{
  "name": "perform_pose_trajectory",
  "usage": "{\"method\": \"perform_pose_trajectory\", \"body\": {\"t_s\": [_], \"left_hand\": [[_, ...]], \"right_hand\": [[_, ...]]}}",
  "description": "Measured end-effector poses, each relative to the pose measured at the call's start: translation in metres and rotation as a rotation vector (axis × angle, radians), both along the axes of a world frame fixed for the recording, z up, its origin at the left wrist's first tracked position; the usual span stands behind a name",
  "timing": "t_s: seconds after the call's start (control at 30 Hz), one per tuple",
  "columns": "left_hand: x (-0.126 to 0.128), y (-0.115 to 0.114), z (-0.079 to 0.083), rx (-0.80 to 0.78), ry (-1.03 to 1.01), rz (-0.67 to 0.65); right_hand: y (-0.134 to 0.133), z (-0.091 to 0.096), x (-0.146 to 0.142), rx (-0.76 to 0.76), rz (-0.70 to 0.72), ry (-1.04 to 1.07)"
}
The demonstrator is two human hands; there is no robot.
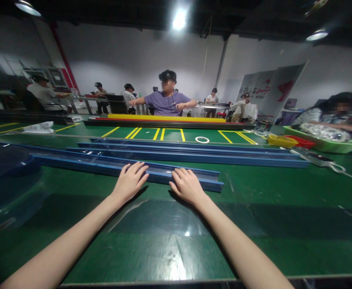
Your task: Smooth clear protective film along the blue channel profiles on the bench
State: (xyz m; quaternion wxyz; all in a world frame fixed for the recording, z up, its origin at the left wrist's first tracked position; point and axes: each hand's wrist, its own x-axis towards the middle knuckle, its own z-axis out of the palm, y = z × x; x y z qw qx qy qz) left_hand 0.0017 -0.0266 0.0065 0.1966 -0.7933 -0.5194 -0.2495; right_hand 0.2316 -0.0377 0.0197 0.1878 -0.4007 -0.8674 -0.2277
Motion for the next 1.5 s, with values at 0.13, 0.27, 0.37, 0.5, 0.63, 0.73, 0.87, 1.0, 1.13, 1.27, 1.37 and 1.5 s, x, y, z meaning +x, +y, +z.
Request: {"method": "perform_pose_trajectory", "body": {"t_s": [0.13,0.27,0.37,0.5,0.63,0.73,0.87,1.0,1.13,1.27,1.37,1.5], "left_hand": [[0.001,0.0,0.002,-0.007,-0.016,0.043],[-0.016,0.007,0.012,-0.024,-0.08,0.176],[-0.044,0.014,0.018,-0.054,-0.167,0.309],[-0.088,0.021,0.016,-0.06,-0.34,0.597],[-0.11,0.025,0.01,-0.005,-0.424,0.704],[-0.099,0.023,0.013,0.022,-0.366,0.616],[-0.063,0.014,0.019,0.002,-0.205,0.369],[-0.025,0.002,0.018,-0.014,-0.081,0.073],[0.001,-0.007,0.01,-0.037,0.016,-0.179],[0.009,-0.009,0.003,-0.059,0.068,-0.256],[0.008,-0.009,0.003,-0.066,0.059,-0.249],[0.006,-0.009,0.005,-0.061,0.041,-0.235]], "right_hand": [[0.0,0.0,0.0,-0.007,0.002,0.006],[0.0,0.001,0.0,-0.014,0.006,0.013],[0.0,0.001,0.0,-0.018,0.002,0.012],[0.0,0.002,0.0,-0.022,0.002,0.014],[0.0,0.002,-0.001,-0.021,0.005,0.016],[0.0,0.001,0.0,-0.023,0.006,0.014],[0.0,0.001,0.0,-0.025,0.005,0.012],[0.001,0.0,0.001,-0.022,0.004,0.005],[0.001,-0.002,0.0,-0.02,0.018,-0.009],[0.0,-0.003,-0.001,-0.023,0.019,-0.023],[0.0,-0.002,0.0,-0.017,0.013,-0.008],[0.001,0.003,0.003,0.025,-0.032,0.043]]}}
